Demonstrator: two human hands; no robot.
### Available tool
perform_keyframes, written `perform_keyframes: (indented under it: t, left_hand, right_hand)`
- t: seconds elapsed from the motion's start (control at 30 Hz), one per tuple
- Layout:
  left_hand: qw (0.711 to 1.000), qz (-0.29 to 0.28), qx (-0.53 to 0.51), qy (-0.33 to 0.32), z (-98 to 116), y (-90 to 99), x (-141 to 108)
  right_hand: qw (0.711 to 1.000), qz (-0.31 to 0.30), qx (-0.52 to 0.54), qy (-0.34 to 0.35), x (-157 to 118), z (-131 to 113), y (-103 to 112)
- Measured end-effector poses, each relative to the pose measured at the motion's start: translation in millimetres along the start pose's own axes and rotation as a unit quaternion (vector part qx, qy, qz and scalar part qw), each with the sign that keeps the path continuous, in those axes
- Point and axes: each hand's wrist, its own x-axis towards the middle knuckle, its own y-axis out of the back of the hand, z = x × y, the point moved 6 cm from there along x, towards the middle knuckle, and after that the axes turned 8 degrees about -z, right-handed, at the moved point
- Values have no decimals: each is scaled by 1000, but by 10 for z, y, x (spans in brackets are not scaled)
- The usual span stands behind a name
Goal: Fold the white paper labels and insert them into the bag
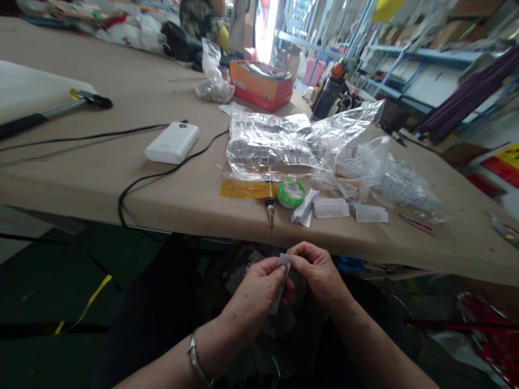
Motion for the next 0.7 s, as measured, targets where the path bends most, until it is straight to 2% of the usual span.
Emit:
perform_keyframes:
  t: [0.2, 0.47, 0.57, 0.7]
  left_hand:
    - [990, 48, 70, -111, 236, 141, -13]
    - [947, 138, 227, -179, 514, 344, -47]
    - [928, 157, 271, -200, 588, 360, -52]
    - [917, 164, 295, -212, 631, 364, -59]
  right_hand:
    - [998, -33, 12, 42, 118, -141, -166]
    - [989, 4, -123, 84, 240, -234, -183]
    - [985, 9, -143, 91, 260, -255, -187]
    - [979, 15, -167, 114, 269, -287, -187]
